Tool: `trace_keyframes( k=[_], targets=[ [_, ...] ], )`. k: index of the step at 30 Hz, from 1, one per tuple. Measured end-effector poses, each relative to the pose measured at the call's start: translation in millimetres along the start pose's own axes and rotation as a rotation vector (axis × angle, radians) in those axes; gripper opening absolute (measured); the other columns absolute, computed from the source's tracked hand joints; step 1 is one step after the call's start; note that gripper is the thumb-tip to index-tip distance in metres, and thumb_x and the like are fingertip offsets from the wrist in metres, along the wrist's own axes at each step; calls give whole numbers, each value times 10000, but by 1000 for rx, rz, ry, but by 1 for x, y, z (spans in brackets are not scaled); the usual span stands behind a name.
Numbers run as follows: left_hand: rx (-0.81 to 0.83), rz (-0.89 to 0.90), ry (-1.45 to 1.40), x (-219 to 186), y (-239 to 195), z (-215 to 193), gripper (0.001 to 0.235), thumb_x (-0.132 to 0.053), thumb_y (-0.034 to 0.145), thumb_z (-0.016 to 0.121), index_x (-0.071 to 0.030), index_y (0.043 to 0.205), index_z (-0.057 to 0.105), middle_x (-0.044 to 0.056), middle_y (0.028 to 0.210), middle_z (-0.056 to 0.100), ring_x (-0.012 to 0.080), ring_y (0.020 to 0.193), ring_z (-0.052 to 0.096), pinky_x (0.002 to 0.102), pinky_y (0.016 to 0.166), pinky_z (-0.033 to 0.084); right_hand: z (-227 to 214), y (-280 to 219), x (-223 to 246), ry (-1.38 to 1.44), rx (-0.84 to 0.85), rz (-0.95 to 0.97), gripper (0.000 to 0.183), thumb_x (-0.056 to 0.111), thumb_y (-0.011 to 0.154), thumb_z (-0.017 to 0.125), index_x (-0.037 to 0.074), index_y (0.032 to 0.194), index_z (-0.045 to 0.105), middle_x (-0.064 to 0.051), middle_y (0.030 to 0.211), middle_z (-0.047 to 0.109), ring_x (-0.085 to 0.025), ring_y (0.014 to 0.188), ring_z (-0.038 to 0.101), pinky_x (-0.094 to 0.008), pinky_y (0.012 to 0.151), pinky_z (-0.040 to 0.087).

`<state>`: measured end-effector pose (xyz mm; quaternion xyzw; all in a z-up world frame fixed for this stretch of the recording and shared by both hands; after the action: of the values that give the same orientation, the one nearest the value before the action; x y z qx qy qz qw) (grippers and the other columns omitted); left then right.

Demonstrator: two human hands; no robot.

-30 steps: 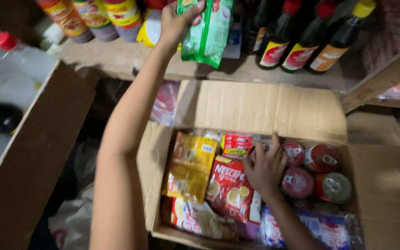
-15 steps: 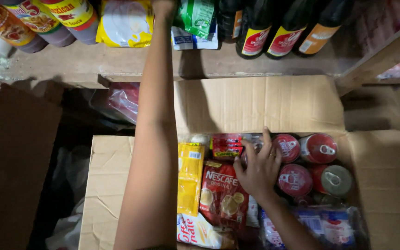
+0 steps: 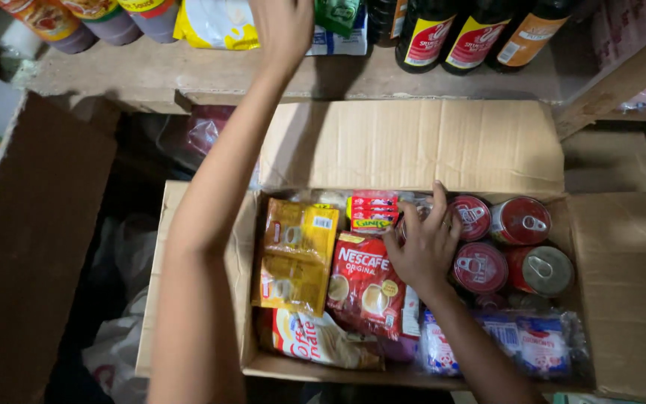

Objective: The person packs various grocery items into a cardboard box by hand. The person removes items like snack packs from a plastic bag, takes down sauce bottles and coffee mixes from the wooden shelves, and carefully arranges them alongside canned goods and packaged snacks inside the box.

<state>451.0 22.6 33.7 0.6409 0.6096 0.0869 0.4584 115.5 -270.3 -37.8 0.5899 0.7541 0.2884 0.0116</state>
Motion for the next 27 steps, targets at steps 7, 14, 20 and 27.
trace_keyframes(
  k=[7, 14, 20, 27],
  targets=[
    [330, 150, -463, -111, -105, -174, 166, -117, 986, 597, 30, 1063, 597, 181, 817, 660, 352, 735, 680, 433, 671, 525, 1, -3, 0, 6, -7, -36, 435, 337, 832, 738, 108, 1195, 666, -272, 1566, 356, -401, 1314, 514, -579, 1070, 344],
    [1263, 79, 4, -65, -225, -156, 366, -452, 895, 672, -154, 1089, 760, 164, 1000, 748, 373, 920, 719, 460, 834, 564, 1, -5, -1, -15, -1, -45, 430, 339, 843, 749, 106, 1194, 664, -272, 1576, 345, -394, 1318, 519, -584, 1067, 346],
    [1167, 241, 323, -35, -272, -129, 958, -788, 666, 858, -24, 1211, 669, 197, 1121, 705, 365, 1070, 656, 453, 964, 480, 3, -7, -4, -4, -2, -56, 429, 353, 846, 768, 118, 1188, 664, -273, 1575, 336, -431, 1356, 467, -605, 1080, 326],
    [1442, 188, 547, -72, -248, -168, 720, -730, 621, 786, -178, 1077, 866, 81, 1083, 800, 257, 1068, 714, 428, 1064, 488, 9, -10, -12, 7, 2, -64, 433, 340, 858, 781, 114, 1206, 661, -252, 1599, 323, -400, 1358, 471, -612, 1088, 326]
  ],
)
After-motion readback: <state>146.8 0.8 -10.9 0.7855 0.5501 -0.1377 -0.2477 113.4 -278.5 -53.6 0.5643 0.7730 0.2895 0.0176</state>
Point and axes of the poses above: each hand's wrist, its own y-axis towards the middle knuckle, its own z-axis out of the palm, x = y × z, the point moved 5 cm from there along y, towards the middle knuckle
